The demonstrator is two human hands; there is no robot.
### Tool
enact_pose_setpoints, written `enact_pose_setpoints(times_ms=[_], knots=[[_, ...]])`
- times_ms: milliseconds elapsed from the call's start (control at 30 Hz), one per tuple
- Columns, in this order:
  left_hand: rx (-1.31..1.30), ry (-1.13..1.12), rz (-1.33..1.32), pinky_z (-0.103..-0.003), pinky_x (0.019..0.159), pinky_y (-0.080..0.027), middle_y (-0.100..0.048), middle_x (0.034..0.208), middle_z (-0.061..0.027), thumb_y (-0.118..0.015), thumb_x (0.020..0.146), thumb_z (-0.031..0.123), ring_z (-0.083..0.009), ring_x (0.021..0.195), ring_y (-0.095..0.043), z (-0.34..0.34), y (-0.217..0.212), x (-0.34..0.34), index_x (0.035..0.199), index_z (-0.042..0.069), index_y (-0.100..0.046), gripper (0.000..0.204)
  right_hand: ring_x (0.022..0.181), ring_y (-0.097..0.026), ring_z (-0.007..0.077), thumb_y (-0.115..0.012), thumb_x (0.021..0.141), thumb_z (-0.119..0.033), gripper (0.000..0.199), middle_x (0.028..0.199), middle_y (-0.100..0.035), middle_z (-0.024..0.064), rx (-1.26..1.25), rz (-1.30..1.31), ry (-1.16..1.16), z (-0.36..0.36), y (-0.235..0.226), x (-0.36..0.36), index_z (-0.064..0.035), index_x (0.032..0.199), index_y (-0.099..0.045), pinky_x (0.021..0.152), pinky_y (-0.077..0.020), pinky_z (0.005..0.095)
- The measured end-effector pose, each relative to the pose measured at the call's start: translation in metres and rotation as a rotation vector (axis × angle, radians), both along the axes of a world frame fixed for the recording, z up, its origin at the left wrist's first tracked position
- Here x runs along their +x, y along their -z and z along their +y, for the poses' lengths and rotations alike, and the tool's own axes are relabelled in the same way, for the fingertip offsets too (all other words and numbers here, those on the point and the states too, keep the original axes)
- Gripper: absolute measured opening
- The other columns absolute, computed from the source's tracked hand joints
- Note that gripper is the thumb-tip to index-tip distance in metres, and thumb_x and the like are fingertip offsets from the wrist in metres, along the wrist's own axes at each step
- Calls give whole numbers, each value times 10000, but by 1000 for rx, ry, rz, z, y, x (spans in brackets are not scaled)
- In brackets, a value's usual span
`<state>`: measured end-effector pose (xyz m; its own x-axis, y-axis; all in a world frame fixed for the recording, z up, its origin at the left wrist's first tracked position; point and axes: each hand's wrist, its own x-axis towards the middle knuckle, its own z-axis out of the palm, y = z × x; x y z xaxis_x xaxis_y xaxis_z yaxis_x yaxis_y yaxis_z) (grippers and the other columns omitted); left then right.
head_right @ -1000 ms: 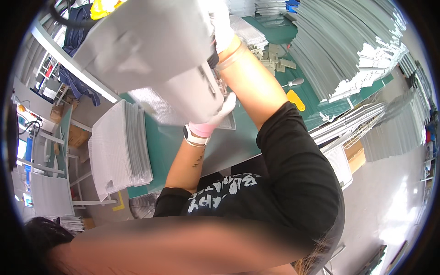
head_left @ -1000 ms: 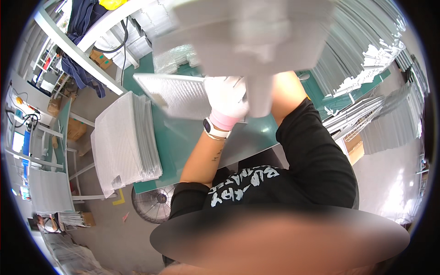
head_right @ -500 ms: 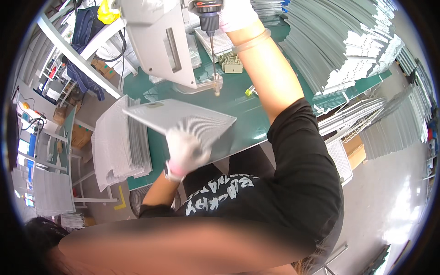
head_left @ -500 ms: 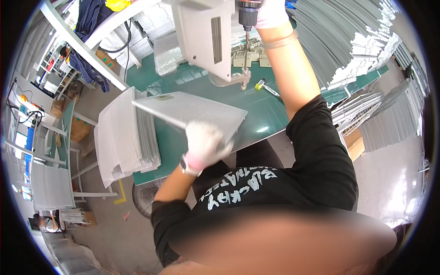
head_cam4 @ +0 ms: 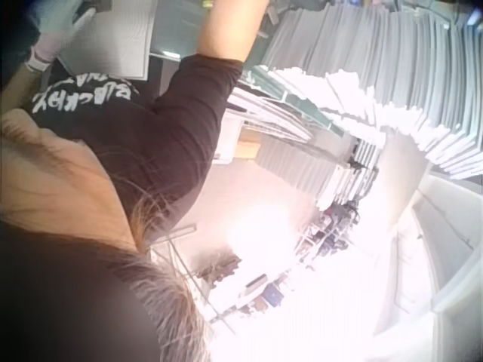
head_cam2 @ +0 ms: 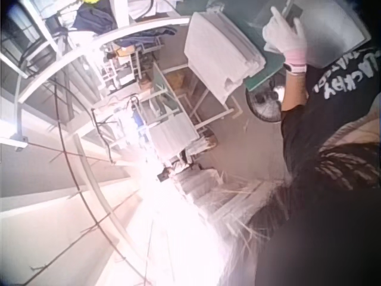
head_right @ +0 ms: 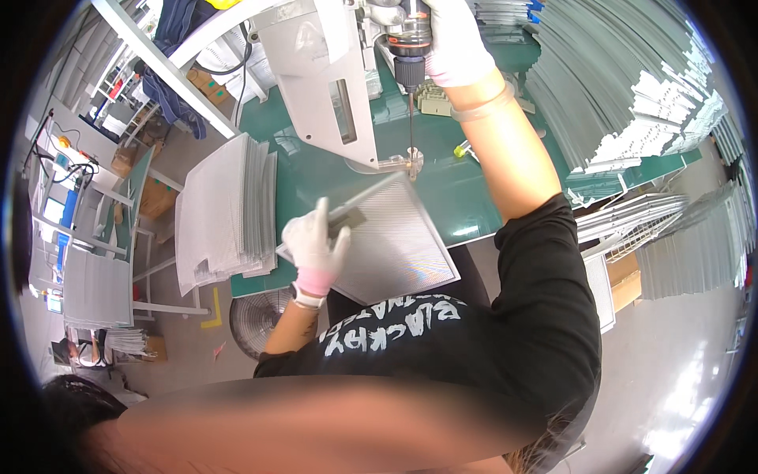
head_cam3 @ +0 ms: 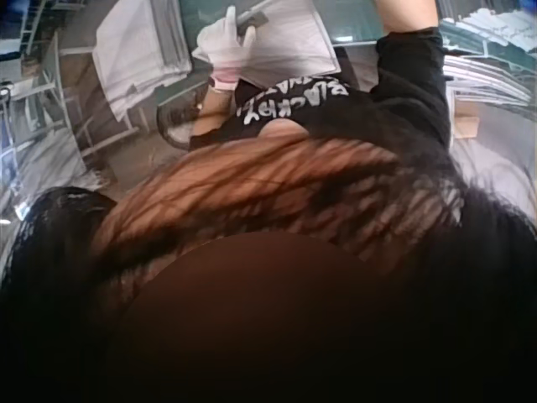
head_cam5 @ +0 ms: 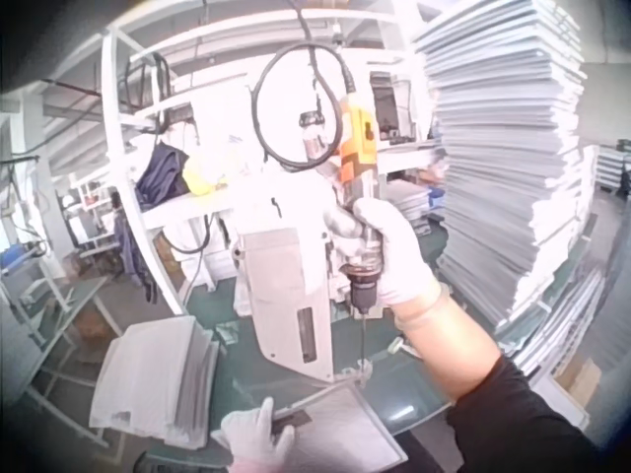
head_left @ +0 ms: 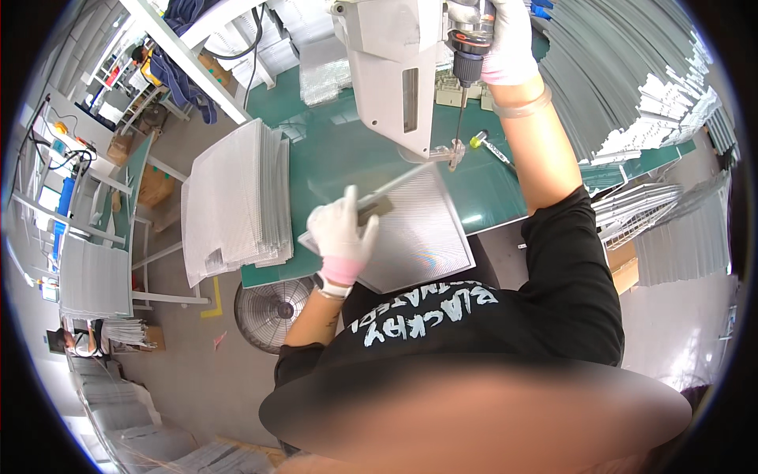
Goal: Assembling air filter components by inserting mesh into frames and securing them with brackets and an electric screwdriver.
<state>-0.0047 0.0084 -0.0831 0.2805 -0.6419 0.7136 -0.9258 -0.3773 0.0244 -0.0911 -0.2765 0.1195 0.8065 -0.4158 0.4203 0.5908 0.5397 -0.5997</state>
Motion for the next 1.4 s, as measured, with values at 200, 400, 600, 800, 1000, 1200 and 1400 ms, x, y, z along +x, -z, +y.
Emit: enact_pose_setpoints(times_ms=[200, 400, 600, 800, 1000, 1200, 1400], knots=[[40, 178, 201, -446, 712, -401, -559, 680, -57, -745, 702, 268, -286, 684, -563, -34, -8, -54, 763, 120, -612, 208, 584, -532, 148, -618, 909, -260, 432, 738, -524, 30, -328, -391, -176, 7, 26, 14, -44, 1270, -521, 569, -521, 305], [81, 152, 231, -430, 662, -405, -580, 672, -46, -793, 639, 281, -266, 667, -582, -40, -5, -64, 761, 112, -641, 258, 742, -584, 132, -605, 927, -235, 271, 913, -575, 86, -295, -270, -132, 41, 53, -14, 14, 1017, -548, 617, -475, 232], [-53, 226, 191, -418, 551, -402, -565, 613, -42, -780, 669, 304, -256, 550, -567, -46, -3, -64, 740, 117, -625, 253, 545, -453, 80, -612, 895, -281, 258, 720, -493, 25, -368, -39, 218, 58, 59, -21, -53, 855, -498, 476, -357, 218], [-29, 209, 174, -406, 589, -409, -586, 668, -21, -788, 680, 316, -233, 607, -590, -48, 1, -62, 779, 130, -630, 264, 552, -460, 90, -623, 884, -273, 261, 722, -495, 33, -392, -65, 180, 58, 56, -17, -47, 889, -491, 477, -357, 232], [35, 205, 191, -400, 625, -416, -611, 720, -15, -824, 632, 270, -224, 667, -610, -48, 2, -58, 799, 121, -649, 284, 558, -458, 85, -622, 885, -285, 269, 710, -482, 19, -365, -50, 227, 53, 58, -15, -53, 893, -485, 471, -348, 226], [17, 229, 211, -396, 599, -412, -611, 704, -17, -820, 636, 259, -226, 643, -604, -52, 2, -53, 774, 113, -650, 263, 550, -455, 82, -633, 886, -294, 280, 711, -481, 16, -348, -45, 260, 51, 60, -13, -54, 904, -491, 459, -342, 222], [62, 282, 242, -403, 588, -404, -648, 744, -21, -804, 656, 276, -227, 641, -605, -56, 4, -54, 776, 119, -657, 246, 618, -542, 129, -606, 885, -102, 636, 791, -582, 66, -319, 29, -40, 57, 91, -23, -65, 1455, -327, 524, -416, 241]])
